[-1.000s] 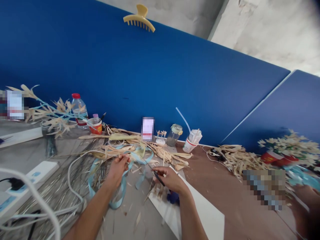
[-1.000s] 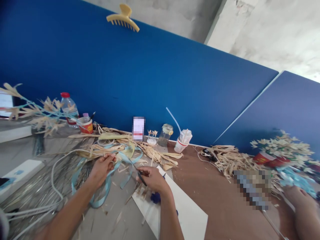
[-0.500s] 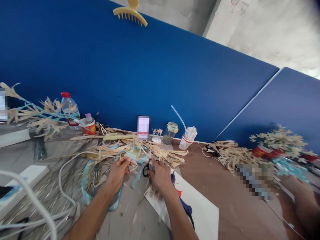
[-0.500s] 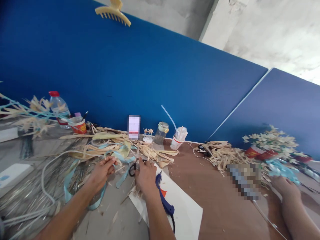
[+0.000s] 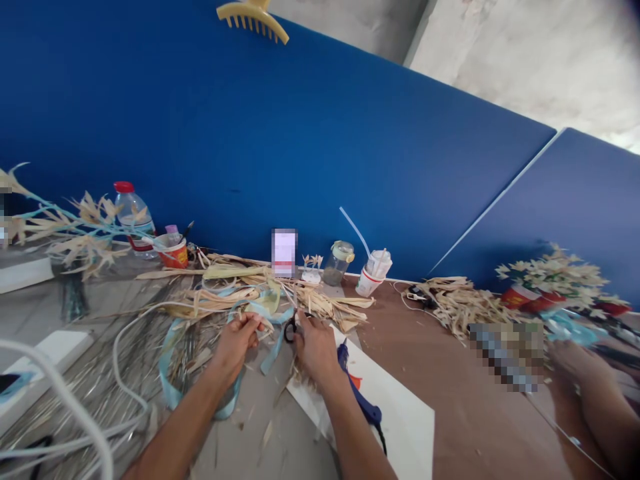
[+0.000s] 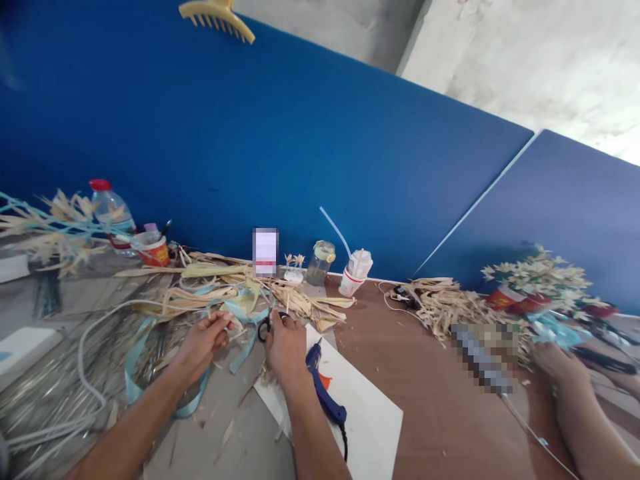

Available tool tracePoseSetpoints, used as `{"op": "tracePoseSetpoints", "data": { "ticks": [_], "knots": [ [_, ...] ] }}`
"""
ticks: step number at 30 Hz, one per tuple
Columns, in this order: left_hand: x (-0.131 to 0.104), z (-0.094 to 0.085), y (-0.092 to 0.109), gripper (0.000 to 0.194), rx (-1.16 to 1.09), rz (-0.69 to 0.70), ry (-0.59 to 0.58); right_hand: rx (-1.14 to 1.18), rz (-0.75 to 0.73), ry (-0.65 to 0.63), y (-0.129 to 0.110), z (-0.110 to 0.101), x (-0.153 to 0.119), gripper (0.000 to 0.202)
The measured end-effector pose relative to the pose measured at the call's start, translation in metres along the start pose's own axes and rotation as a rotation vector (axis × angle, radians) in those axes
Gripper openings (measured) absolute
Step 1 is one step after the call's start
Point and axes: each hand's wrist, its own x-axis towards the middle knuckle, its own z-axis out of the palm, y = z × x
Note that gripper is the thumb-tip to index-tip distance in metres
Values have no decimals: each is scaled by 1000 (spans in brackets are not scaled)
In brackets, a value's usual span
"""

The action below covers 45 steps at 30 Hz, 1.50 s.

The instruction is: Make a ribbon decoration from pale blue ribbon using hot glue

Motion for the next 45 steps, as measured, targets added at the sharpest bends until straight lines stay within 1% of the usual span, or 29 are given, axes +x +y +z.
{"op": "tracePoseSetpoints", "data": {
  "ticks": [2, 4, 6, 9, 12, 15, 17, 20, 25, 28, 31, 33, 36, 38, 40, 41, 43, 44, 45],
  "knots": [
    [0, 0, 0, 39, -1, 1, -5, -13, -32, -6, -1, 1, -1, 63],
    [0, 0, 0, 39, 0, -1, -11, -2, -57, -15, -2, 2, -2, 66],
    [0, 0, 1, 38, 5, -5, -6, 33, -44, 7, -1, 3, -3, 60],
    [-1, 1, 1, 36, 12, -14, 7, 124, 18, 107, -1, 4, -1, 50],
    [0, 1, -1, 36, 32, -10, 11, 342, -5, 169, -4, 6, 1, 36],
    [2, -2, -6, 34, 73, 23, 14, 665, -56, 168, -13, 10, 0, 23],
    [4, -3, -10, 33, 88, 51, 6, 804, -51, 157, -20, 14, -1, 17],
    [5, -3, -13, 34, 108, 64, -7, 897, -8, 133, -28, 19, -3, 10],
    [2, 0, -15, 34, 117, 58, -28, 1002, 98, 117, -30, 22, -2, 13],
    [1, 1, -18, 33, 86, 52, -38, 1004, 120, 99, -29, 24, -2, 14],
    [2, 0, -19, 32, 37, 46, -49, 953, 122, 96, -28, 26, -2, 14],
    [5, -2, -16, 31, -42, 31, -22, 913, 115, 105, -27, 26, -3, 13],
    [8, -7, -6, 33, -219, 7, 66, 872, 134, 112, -22, 23, -1, 13],
    [9, -9, -1, 34, -268, -12, 87, 805, 159, 141, -18, 19, 0, 23],
    [7, -8, 2, 32, -237, -24, 60, 688, 184, 228, -14, 14, 1, 32],
    [6, -7, 2, 32, -217, -22, 42, 623, 194, 298, -13, 12, 1, 31],
    [3, -3, 1, 34, -180, -24, 16, 516, 197, 438, -12, 10, 0, 18],
    [2, -2, 0, 34, -163, -30, 8, 482, 184, 481, -11, 9, 0, 15],
    [0, -1, -1, 35, -147, -40, 1, 459, 161, 494, -10, 9, 0, 16]
  ]
}}
